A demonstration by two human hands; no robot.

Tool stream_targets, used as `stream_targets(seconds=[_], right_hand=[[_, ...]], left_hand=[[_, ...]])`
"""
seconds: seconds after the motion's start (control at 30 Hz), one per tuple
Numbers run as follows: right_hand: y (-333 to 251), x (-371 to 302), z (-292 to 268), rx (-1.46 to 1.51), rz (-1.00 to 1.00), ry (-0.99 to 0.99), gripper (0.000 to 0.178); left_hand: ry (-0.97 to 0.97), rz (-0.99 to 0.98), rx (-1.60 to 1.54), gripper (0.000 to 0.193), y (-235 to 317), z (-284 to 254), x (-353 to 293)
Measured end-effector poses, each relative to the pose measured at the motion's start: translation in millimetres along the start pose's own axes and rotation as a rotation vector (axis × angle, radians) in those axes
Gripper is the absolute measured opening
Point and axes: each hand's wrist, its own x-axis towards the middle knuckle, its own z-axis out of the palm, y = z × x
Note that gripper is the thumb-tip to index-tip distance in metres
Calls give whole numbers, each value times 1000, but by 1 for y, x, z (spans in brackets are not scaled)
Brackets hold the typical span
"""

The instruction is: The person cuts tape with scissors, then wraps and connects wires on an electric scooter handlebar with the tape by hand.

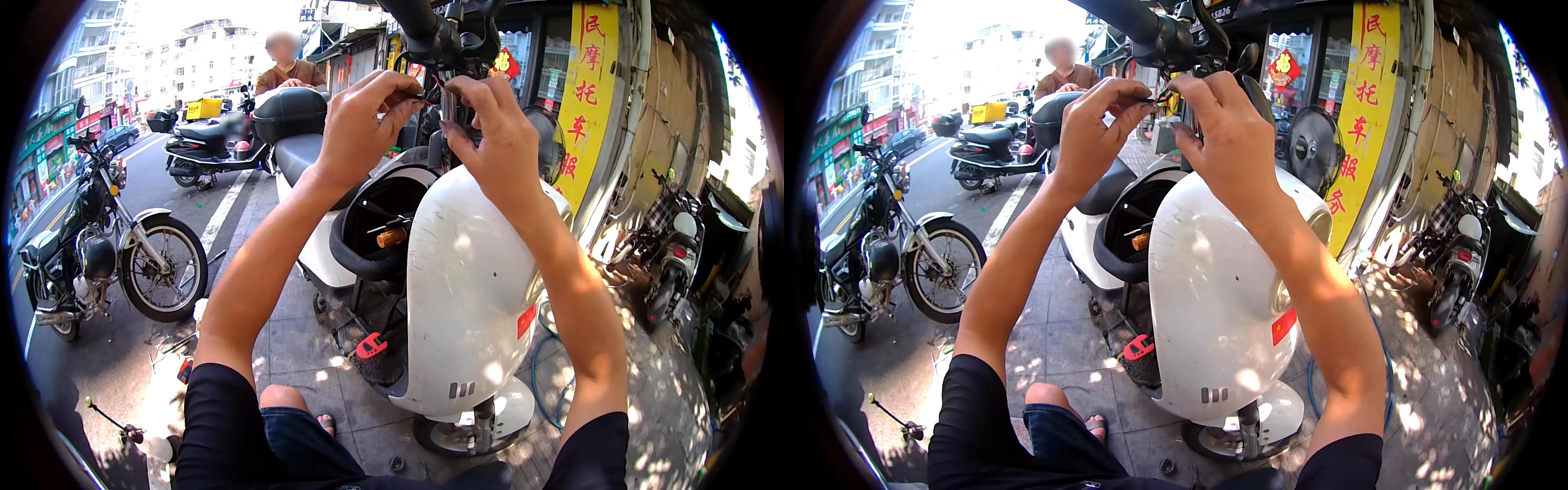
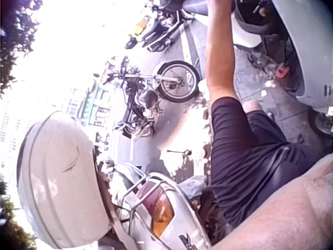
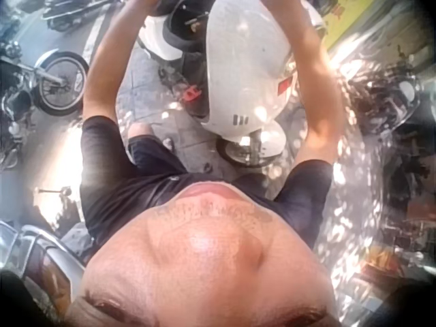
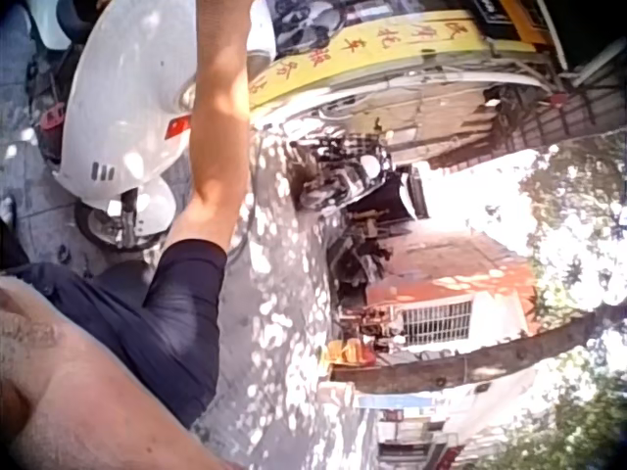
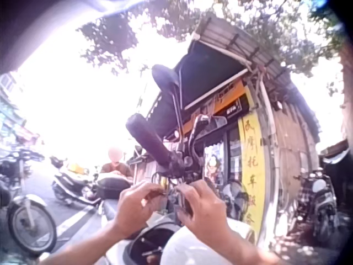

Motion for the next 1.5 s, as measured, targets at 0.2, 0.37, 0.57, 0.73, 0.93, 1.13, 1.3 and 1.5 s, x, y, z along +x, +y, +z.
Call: stream_targets(seconds=[0.2,0.37,0.57,0.73,0.93,1.13,1.3,1.5], right_hand=[[9,10,9,-106,-234,18,26],[6,15,3,-34,-196,7,16],[-1,16,4,135,-23,-21,11],[11,21,-4,319,277,98,12],[14,19,-1,70,-175,-51,29],[19,32,-3,-67,-458,-18,23],[18,28,-3,64,-236,-117,15],[5,14,8,336,197,-20,16]], left_hand=[[-22,-101,-117,20,5,3,1],[-114,-124,-320,25,-4,7,4],[-110,-125,-323,16,-5,14,4],[-137,-193,-442,19,-8,19,1],[-151,-239,-457,19,-10,17,-1],[-182,-251,-567,20,-13,16,2],[-220,-252,-567,20,-14,10,3],[-165,-274,-653,20,-13,14,2]])
